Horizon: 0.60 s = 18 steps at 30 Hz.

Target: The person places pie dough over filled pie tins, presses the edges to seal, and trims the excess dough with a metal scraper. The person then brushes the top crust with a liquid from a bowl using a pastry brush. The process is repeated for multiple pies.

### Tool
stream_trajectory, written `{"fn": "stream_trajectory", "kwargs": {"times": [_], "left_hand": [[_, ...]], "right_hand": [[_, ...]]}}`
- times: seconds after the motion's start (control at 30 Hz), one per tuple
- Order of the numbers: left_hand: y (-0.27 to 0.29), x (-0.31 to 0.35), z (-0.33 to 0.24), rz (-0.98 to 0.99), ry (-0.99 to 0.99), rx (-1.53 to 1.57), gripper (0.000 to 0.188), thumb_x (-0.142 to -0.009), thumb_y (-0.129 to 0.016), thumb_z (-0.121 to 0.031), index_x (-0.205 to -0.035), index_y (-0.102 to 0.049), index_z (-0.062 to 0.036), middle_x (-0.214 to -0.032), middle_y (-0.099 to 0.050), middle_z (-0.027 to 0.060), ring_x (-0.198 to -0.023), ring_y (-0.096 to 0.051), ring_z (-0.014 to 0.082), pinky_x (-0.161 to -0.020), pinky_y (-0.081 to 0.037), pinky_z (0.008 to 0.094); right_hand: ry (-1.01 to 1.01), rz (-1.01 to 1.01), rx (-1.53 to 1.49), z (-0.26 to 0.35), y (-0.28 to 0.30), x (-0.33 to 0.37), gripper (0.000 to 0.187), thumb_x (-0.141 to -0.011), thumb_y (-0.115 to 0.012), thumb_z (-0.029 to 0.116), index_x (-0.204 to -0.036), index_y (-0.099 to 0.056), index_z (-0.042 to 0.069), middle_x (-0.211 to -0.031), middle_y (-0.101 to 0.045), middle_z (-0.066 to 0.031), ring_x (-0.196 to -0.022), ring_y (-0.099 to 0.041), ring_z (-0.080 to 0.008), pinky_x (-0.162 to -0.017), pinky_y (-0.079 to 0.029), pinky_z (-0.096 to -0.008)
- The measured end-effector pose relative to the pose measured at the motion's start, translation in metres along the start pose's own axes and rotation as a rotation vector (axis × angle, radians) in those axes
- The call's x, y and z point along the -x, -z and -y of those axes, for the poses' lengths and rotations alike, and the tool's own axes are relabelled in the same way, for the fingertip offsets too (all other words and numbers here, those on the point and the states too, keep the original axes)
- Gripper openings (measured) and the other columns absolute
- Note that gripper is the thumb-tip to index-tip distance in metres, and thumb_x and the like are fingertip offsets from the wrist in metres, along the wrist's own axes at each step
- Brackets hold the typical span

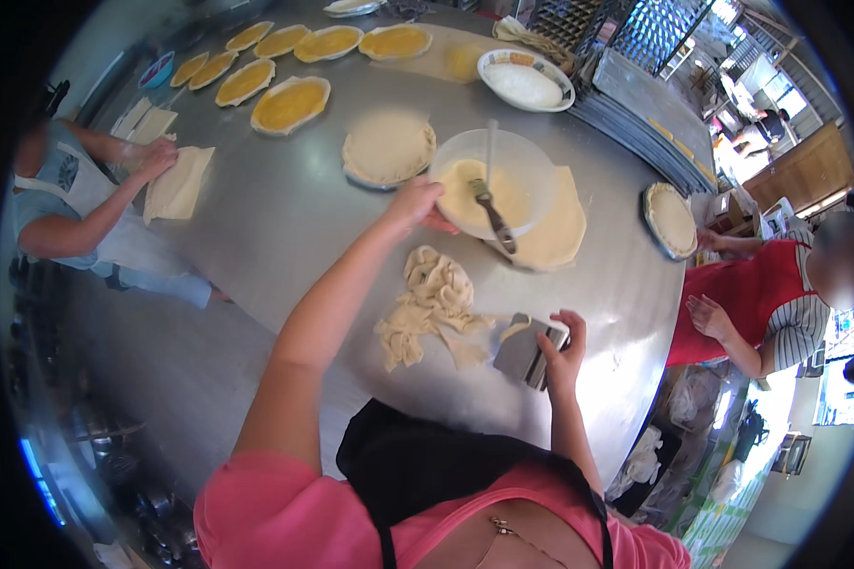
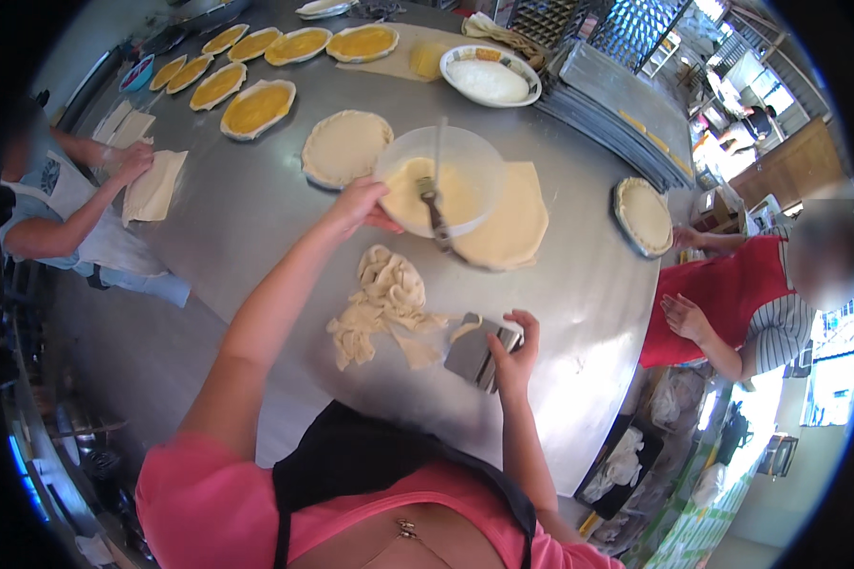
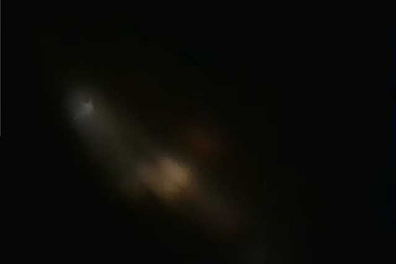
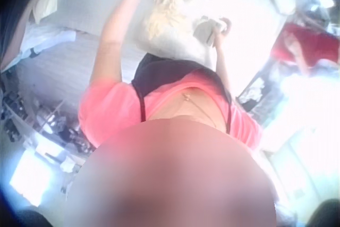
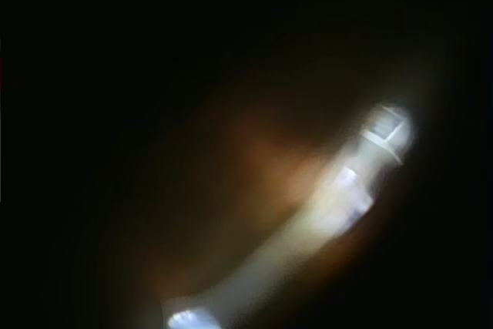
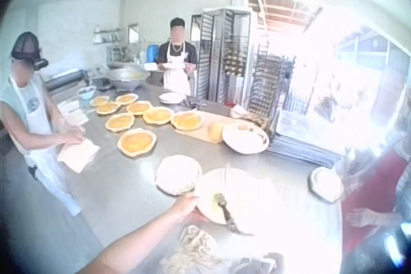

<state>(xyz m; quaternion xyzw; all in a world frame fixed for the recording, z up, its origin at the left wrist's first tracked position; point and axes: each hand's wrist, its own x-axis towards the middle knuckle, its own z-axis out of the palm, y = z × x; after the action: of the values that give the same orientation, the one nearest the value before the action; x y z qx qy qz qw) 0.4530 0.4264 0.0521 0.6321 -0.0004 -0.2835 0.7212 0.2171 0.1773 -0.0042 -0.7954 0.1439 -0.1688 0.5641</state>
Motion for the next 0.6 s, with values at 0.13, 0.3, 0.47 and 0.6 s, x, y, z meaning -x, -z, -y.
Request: {"fn": "stream_trajectory", "kwargs": {"times": [0.13,0.3,0.47,0.6], "left_hand": [[-0.051,-0.114,-0.005,-0.011,-0.099,0.044,0.035,-0.088,-0.042,-0.01,-0.12,-0.046,0.0039,-0.101,-0.061,0.0227,-0.074,-0.067,0.0357,-0.06,-0.06,0.0396],[-0.119,-0.236,-0.015,-0.056,-0.033,0.035,0.035,-0.086,-0.049,-0.011,-0.118,-0.048,0.0047,-0.104,-0.059,0.0252,-0.073,-0.066,0.0408,-0.056,-0.06,0.0412],[-0.149,-0.305,-0.014,-0.107,-0.06,-0.155,0.039,-0.087,-0.052,-0.014,-0.115,-0.047,0.0128,-0.109,-0.055,0.0301,-0.066,-0.065,0.0424,-0.053,-0.06,0.0389],[-0.168,-0.334,-0.008,-0.08,-0.008,-0.123,0.038,-0.088,-0.052,-0.017,-0.119,-0.046,0.005,-0.111,-0.056,0.0266,-0.066,-0.065,0.0425,-0.054,-0.06,0.0396]], "right_hand": [[0.004,-0.053,0.033,-0.007,0.007,-0.004,0.038,-0.065,-0.067,0.002,-0.101,-0.054,0.002,-0.109,-0.052,-0.0104,-0.108,-0.047,-0.024,-0.098,-0.033,-0.0343],[0.02,0.0,0.108,0.0,-0.004,-0.003,0.036,-0.067,-0.067,-0.001,-0.1,-0.053,0.005,-0.104,-0.052,-0.0056,-0.097,-0.05,-0.0167,-0.086,-0.04,-0.0288],[-0.158,0.143,-0.043,0.002,-0.018,-0.01,0.04,-0.071,-0.067,-0.001,-0.106,-0.049,0.007,-0.099,-0.053,-0.0013,-0.078,-0.051,-0.0065,-0.063,-0.042,-0.0209],[-0.178,0.122,-0.102,-0.009,-0.019,-0.012,0.042,-0.07,-0.067,-0.002,-0.108,-0.05,0.004,-0.098,-0.055,-0.0035,-0.088,-0.053,-0.0129,-0.079,-0.042,-0.0256]]}}
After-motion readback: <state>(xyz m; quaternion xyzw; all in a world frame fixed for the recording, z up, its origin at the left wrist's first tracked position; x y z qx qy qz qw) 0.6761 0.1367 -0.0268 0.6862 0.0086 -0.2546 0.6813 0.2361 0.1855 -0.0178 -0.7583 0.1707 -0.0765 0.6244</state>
